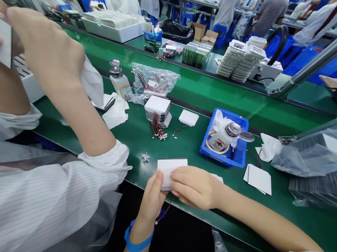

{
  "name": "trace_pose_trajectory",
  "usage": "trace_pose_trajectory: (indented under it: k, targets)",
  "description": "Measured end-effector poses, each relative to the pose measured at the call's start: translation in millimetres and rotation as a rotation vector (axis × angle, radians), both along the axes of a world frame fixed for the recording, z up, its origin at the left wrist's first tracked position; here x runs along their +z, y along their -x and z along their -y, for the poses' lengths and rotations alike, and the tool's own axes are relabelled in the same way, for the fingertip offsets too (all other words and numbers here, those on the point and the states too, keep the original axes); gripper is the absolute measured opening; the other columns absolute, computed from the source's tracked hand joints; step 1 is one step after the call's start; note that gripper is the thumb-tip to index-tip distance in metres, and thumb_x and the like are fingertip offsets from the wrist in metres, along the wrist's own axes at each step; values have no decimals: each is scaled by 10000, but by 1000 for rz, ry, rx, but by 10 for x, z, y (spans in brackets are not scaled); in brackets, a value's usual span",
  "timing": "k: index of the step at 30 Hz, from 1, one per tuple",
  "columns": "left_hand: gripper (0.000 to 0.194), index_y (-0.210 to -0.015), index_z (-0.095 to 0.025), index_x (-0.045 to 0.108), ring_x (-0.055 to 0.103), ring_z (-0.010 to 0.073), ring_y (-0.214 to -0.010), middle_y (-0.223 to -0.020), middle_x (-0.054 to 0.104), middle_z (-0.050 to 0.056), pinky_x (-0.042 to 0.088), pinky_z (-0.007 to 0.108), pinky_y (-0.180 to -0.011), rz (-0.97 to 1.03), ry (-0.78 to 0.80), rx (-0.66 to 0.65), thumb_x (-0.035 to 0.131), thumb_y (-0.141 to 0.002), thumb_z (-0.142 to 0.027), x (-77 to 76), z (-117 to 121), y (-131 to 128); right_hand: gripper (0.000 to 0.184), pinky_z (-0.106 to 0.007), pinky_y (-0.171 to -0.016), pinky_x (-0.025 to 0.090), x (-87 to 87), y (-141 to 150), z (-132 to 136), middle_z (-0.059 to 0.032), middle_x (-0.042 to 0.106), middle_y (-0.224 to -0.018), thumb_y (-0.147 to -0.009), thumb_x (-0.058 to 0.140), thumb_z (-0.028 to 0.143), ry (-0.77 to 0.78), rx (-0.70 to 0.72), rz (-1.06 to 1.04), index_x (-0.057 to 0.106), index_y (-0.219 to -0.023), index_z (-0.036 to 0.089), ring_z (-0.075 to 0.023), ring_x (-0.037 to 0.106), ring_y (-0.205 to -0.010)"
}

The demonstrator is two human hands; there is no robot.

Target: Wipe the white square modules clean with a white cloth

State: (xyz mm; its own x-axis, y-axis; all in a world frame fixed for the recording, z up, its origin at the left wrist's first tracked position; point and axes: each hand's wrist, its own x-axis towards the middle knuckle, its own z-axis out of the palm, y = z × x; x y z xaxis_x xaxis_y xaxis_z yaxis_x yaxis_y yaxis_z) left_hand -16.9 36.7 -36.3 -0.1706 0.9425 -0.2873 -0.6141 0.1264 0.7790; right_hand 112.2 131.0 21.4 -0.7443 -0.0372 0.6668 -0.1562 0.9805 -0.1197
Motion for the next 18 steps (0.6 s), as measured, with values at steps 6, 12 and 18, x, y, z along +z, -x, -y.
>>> trace_pose_trajectory:
  k: [6, 12, 18]
  targets:
    - [543, -1105, -126, 673, 638, 209, -914, -1006, 713, 81, 503, 293, -832, -270, -54, 15, 471, -943, -603, 114, 14, 36, 286, -390, -763, 640, 28, -39, 4, -150, 726, -944, -934, 521, 155, 122, -19, -5, 560, -1215, 122, -234, 716, -943]
    - [425, -976, -146, 643, 567, 145, -718, -793, 649, 24, 434, 239, -668, -550, -218, -173, 336, -1037, -434, 306, 89, 48, 452, -409, -861, 615, 61, -75, -28, -156, 698, -1140, -914, 553, 81, 164, -277, 37, 489, -1353, 170, -243, 679, -1080]
    - [378, -841, -171, 541, 440, 119, -601, -672, 512, -20, 345, 252, -597, -643, -251, -260, 305, -1046, -384, 329, 100, 24, 283, -364, -747, 623, 167, -23, -1, -129, 726, -911, -929, 515, 70, 81, -239, 71, 589, -1197, 121, -222, 714, -865]
